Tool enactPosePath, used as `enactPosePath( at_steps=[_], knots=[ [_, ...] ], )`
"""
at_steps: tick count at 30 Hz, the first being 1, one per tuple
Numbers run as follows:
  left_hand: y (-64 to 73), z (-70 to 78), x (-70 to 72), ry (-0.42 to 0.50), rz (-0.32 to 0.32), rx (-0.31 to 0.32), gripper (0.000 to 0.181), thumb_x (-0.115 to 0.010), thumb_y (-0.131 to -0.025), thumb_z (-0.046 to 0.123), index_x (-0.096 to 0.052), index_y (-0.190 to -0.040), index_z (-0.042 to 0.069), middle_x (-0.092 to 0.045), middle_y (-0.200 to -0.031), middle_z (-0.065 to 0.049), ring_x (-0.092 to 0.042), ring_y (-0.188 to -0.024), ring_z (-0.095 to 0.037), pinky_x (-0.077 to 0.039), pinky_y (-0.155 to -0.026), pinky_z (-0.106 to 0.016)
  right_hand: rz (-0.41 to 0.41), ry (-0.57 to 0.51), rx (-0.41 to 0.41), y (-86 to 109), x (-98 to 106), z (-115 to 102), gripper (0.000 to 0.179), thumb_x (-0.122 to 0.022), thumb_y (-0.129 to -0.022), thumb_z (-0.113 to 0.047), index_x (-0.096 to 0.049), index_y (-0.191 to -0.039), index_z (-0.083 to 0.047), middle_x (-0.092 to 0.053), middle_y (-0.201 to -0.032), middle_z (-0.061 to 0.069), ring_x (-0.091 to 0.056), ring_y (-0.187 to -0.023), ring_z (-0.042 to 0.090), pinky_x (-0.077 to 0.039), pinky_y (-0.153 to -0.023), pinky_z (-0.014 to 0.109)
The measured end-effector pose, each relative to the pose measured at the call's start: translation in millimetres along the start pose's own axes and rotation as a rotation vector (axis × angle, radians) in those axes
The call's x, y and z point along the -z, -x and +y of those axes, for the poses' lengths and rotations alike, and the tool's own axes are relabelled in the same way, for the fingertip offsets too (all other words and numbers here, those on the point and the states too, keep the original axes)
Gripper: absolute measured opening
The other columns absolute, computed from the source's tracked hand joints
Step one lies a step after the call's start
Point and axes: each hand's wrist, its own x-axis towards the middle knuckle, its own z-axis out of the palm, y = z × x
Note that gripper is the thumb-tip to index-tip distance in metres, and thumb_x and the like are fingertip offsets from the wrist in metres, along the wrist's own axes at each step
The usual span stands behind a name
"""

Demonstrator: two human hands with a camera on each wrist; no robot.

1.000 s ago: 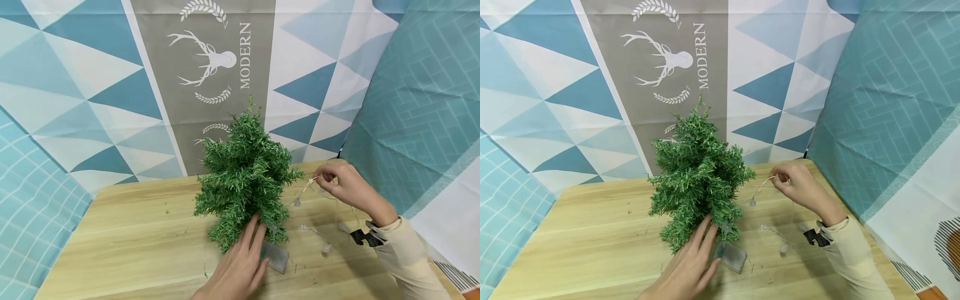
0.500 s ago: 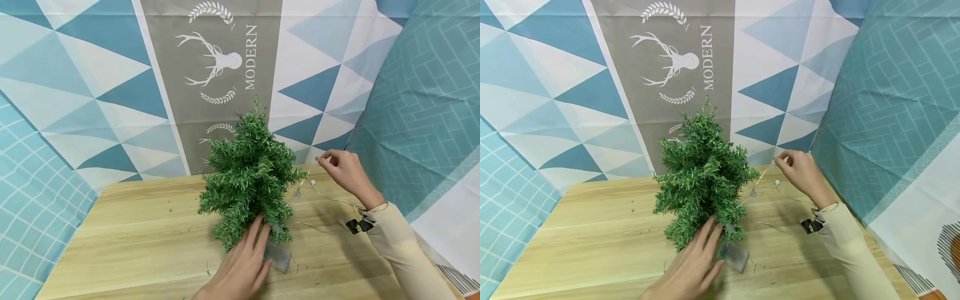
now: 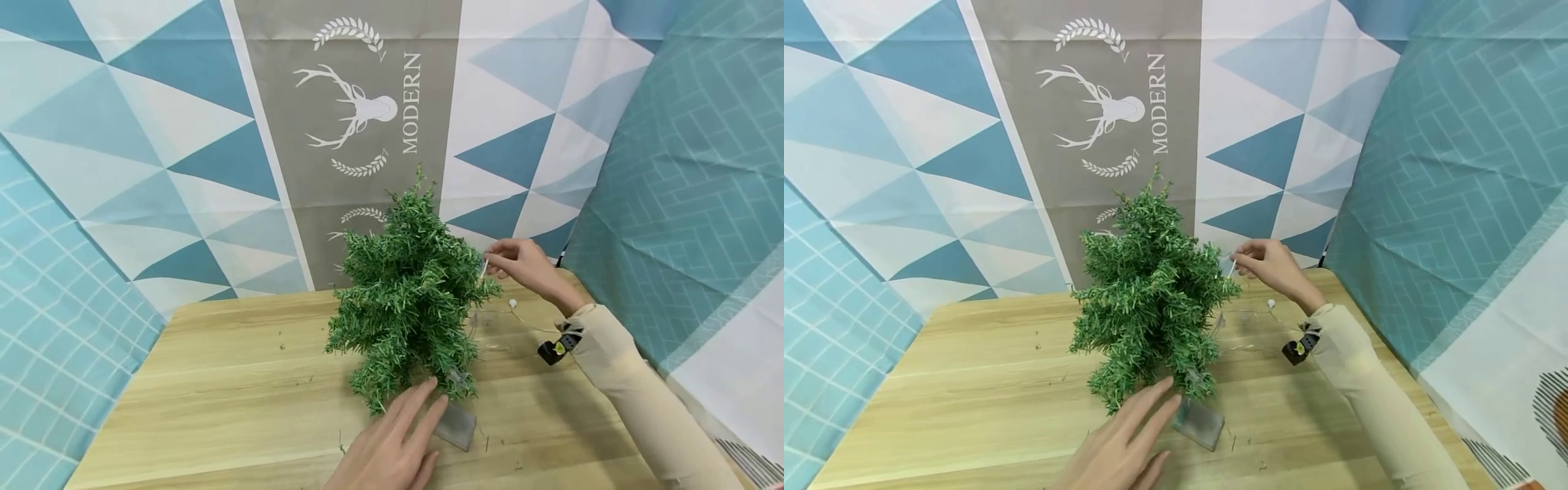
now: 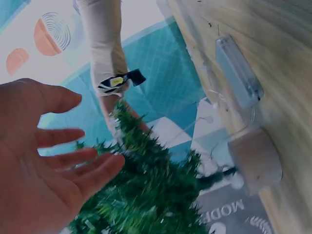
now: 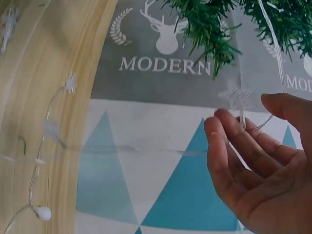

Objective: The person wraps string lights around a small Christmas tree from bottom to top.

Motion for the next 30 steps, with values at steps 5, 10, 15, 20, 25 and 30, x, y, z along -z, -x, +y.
enactPosePath(
  at_steps=[5,10,15,20,25,30],
  knots=[
    [-1.6,-6.8,23.9,0.025,0.131,-0.078,0.039,-0.032,-0.095,0.028,-0.054,-0.119,0.007,-0.044,-0.131,-0.012,-0.051,-0.110,-0.022,-0.050,-0.080,-0.028,-0.002,-0.023,0.023,-11.4,-3,4,0.031,-0.055,-0.088,-0.033,-0.056,-0.112,-0.013,-0.059,-0.109,0.008,-0.058,-0.093,0.017,-0.051,-0.074,0.034],
    [-7.4,-22.6,53.9,0.075,0.227,-0.053,0.030,-0.047,-0.089,0.021,-0.059,-0.112,0.005,-0.050,-0.127,-0.013,-0.053,-0.108,-0.026,-0.044,-0.092,-0.032,0.026,-0.028,0.056,-18.9,0,1,0.024,-0.054,-0.090,-0.026,-0.057,-0.111,-0.014,-0.058,-0.109,0.004,-0.055,-0.097,0.017,-0.048,-0.078,0.038],
    [-18.6,-52.8,86.0,0.140,0.286,-0.010,0.029,-0.054,-0.083,0.012,-0.059,-0.108,-0.001,-0.053,-0.120,-0.015,-0.054,-0.102,-0.027,-0.036,-0.099,-0.023,0.063,-0.307,0.099,-24.8,4,-16,0.025,-0.050,-0.092,-0.017,-0.057,-0.109,0.000,-0.060,-0.107,0.012,-0.056,-0.099,0.027,-0.047,-0.085,0.038],
    [-35.8,-103.4,99.7,0.148,0.379,0.044,0.028,-0.055,-0.079,0.005,-0.058,-0.104,-0.006,-0.055,-0.114,-0.016,-0.054,-0.100,-0.028,-0.037,-0.096,-0.020,0.127,-0.479,0.097,-33.1,16,-45,0.025,-0.057,-0.087,-0.009,-0.056,-0.110,0.003,-0.058,-0.105,0.026,-0.060,-0.089,0.030,-0.050,-0.078,0.035],
    [-61.1,-159.4,106.8,0.137,0.401,0.179,0.025,-0.055,-0.081,0.000,-0.058,-0.106,-0.002,-0.056,-0.115,-0.010,-0.052,-0.102,-0.023,-0.044,-0.081,-0.022,0.037,-0.468,0.097,-46.1,27,-69,0.042,-0.053,-0.086,-0.001,-0.047,-0.126,-0.009,-0.054,-0.116,0.024,-0.060,-0.084,0.034,-0.049,-0.076,0.044],
    [-96.0,-205.2,108.0,0.244,0.332,0.305,0.026,-0.055,-0.087,0.010,-0.053,-0.112,0.004,-0.052,-0.116,-0.006,-0.049,-0.105,-0.017,-0.048,-0.076,-0.032,-0.014,-0.517,0.147,-56.2,35,-90,0.060,-0.047,-0.083,0.008,-0.038,-0.135,-0.020,-0.052,-0.122,0.020,-0.059,-0.085,0.038,-0.047,-0.075,0.045]
  ],
)
